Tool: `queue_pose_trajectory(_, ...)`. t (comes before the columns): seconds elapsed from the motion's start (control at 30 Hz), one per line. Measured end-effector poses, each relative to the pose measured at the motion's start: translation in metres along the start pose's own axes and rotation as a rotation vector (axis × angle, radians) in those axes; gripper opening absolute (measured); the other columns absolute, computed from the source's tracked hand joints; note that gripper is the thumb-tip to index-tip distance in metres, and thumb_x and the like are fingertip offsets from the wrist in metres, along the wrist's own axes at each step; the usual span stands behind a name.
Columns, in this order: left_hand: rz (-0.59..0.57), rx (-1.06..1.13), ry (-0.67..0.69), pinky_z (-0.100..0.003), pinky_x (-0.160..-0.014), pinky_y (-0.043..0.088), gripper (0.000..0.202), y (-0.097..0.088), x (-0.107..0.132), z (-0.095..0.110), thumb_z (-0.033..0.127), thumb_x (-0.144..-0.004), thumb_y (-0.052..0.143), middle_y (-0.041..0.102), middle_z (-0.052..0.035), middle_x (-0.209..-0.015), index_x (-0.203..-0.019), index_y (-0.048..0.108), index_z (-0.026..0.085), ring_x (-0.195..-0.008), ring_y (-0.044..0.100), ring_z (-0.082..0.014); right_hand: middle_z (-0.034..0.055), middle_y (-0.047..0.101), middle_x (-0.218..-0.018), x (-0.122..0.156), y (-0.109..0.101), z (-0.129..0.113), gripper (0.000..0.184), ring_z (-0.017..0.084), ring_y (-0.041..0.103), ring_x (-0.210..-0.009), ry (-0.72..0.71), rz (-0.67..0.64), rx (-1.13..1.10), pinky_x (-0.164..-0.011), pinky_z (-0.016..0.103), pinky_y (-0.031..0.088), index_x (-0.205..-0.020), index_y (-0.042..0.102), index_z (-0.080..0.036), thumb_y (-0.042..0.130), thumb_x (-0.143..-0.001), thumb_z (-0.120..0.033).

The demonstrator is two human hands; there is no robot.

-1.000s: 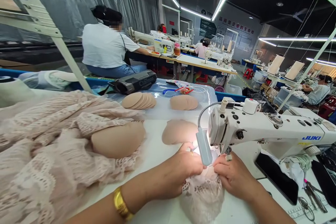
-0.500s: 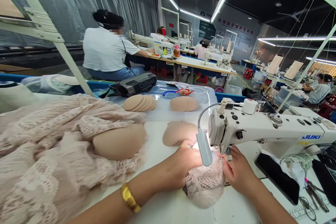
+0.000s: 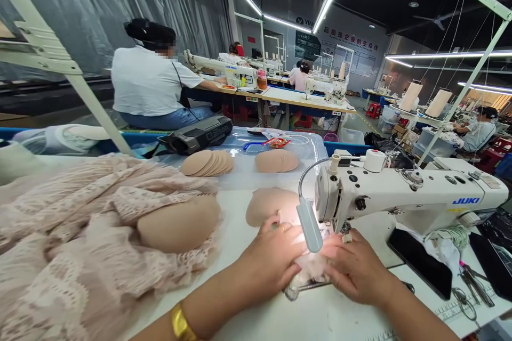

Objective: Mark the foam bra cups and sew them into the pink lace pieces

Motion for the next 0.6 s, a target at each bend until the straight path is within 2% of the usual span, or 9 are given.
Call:
queue_pose_trajectory(0.07, -0.004, -0.048, -0.09, -0.054, -0.102, 0.037, 0.018, 0.011, 0.001, 0.003, 0.027, -0.089, 0.068, 0.074, -0.0111, -0.108, -0.106, 0.072, 0.024, -0.106, 0.064, -0.0361, 0.0083, 0.076, -0.114, -0.003, 0.008, -0.005, 0.034, 0.028, 0.066, -0.103, -0.006, -0.054, 0.032, -0.092, 0.042, 0.05, -0.135, 0.059, -0.025, 0.068, -0.104, -0.035)
queue_pose_trajectory(0.17, -0.002, -0.09, -0.136, -0.055, -0.097, 0.04, 0.022, 0.02, 0.001, 0.014, 0.036, -0.093, 0.066, 0.073, -0.0138, -0.103, -0.109, 0.073, 0.022, -0.1, 0.064, -0.0374, 0.0035, 0.073, -0.093, -0.004, 0.019, -0.001, 0.015, 0.024, 0.061, -0.087, 0.031, -0.097, 0.187, -0.084, 0.038, 0.046, -0.114, 0.064, -0.024, 0.06, -0.102, -0.014)
queue_pose_trajectory(0.23, -0.025, -0.074, -0.141, -0.056, -0.096, 0.041, 0.027, 0.016, 0.001, 0.02, 0.04, -0.094, 0.067, 0.073, -0.0146, -0.105, -0.113, 0.072, 0.022, -0.1, 0.064, -0.0381, 0.0016, 0.067, -0.082, -0.002, 0.02, 0.005, 0.023, 0.023, 0.055, -0.079, 0.049, -0.111, 0.249, -0.078, 0.035, 0.043, -0.098, 0.063, -0.024, 0.055, -0.096, -0.003)
queue_pose_trajectory(0.3, -0.107, -0.012, -0.156, -0.058, -0.096, 0.041, 0.03, 0.008, 0.004, 0.023, 0.042, -0.09, 0.072, 0.072, -0.0148, -0.11, -0.113, 0.071, 0.023, -0.102, 0.063, -0.039, 0.0031, 0.065, -0.083, 0.0, 0.014, 0.011, 0.022, 0.024, 0.053, -0.081, 0.07, -0.095, 0.25, -0.074, 0.034, 0.042, -0.092, 0.062, -0.023, 0.055, -0.093, -0.003)
queue_pose_trajectory(0.37, -0.21, 0.059, -0.181, -0.059, -0.097, 0.042, 0.03, -0.002, 0.009, 0.024, 0.038, -0.086, 0.076, 0.07, -0.0153, -0.115, -0.111, 0.071, 0.022, -0.108, 0.061, -0.0403, 0.0053, 0.067, -0.087, 0.001, 0.005, 0.012, 0.018, 0.025, 0.054, -0.086, 0.086, -0.07, 0.204, -0.074, 0.033, 0.043, -0.094, 0.064, -0.023, 0.056, -0.096, -0.007)
queue_pose_trajectory(0.43, -0.273, 0.134, -0.19, -0.058, -0.101, 0.042, 0.03, -0.011, 0.013, 0.024, 0.031, -0.083, 0.078, 0.068, -0.0149, -0.121, -0.11, 0.07, 0.021, -0.114, 0.059, -0.0409, 0.0069, 0.071, -0.099, 0.0, 0.002, 0.009, 0.011, 0.026, 0.057, -0.092, 0.098, -0.09, 0.122, -0.08, 0.034, 0.047, -0.107, 0.066, -0.022, 0.06, -0.101, -0.015)
queue_pose_trajectory(0.53, -0.282, 0.236, -0.154, -0.056, -0.109, 0.04, 0.04, -0.018, 0.014, 0.024, 0.026, -0.081, 0.078, 0.067, -0.0112, -0.127, -0.119, 0.067, 0.023, -0.122, 0.057, -0.039, 0.0072, 0.074, -0.111, -0.004, 0.007, 0.004, 0.03, 0.027, 0.06, -0.097, 0.168, -0.184, 0.047, -0.09, 0.039, 0.05, -0.129, 0.062, -0.023, 0.072, -0.101, -0.027)
queue_pose_trajectory(0.57, -0.29, 0.255, -0.144, -0.056, -0.111, 0.039, 0.043, -0.019, 0.014, 0.023, 0.026, -0.08, 0.079, 0.067, -0.01, -0.127, -0.121, 0.066, 0.024, -0.123, 0.057, -0.0383, 0.0065, 0.074, -0.109, -0.004, 0.009, 0.003, 0.032, 0.027, 0.061, -0.097, 0.203, -0.214, 0.042, -0.092, 0.04, 0.05, -0.13, 0.062, -0.024, 0.073, -0.1, -0.028)
queue_pose_trajectory(0.6, -0.303, 0.261, -0.14, -0.056, -0.112, 0.04, 0.046, -0.019, 0.014, 0.023, 0.027, -0.078, 0.08, 0.068, -0.0093, -0.127, -0.122, 0.066, 0.025, -0.123, 0.057, -0.038, 0.0049, 0.074, -0.103, -0.005, 0.011, 0.003, 0.028, 0.027, 0.061, -0.095, 0.232, -0.233, 0.035, -0.091, 0.04, 0.05, -0.125, 0.064, -0.024, 0.073, -0.099, -0.025)
Point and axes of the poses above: each hand's wrist, its own x-axis away from the middle knuckle, its own y-axis out of the palm, z = x × y, the point moved 4 cm from there along -x, towards the middle knuckle
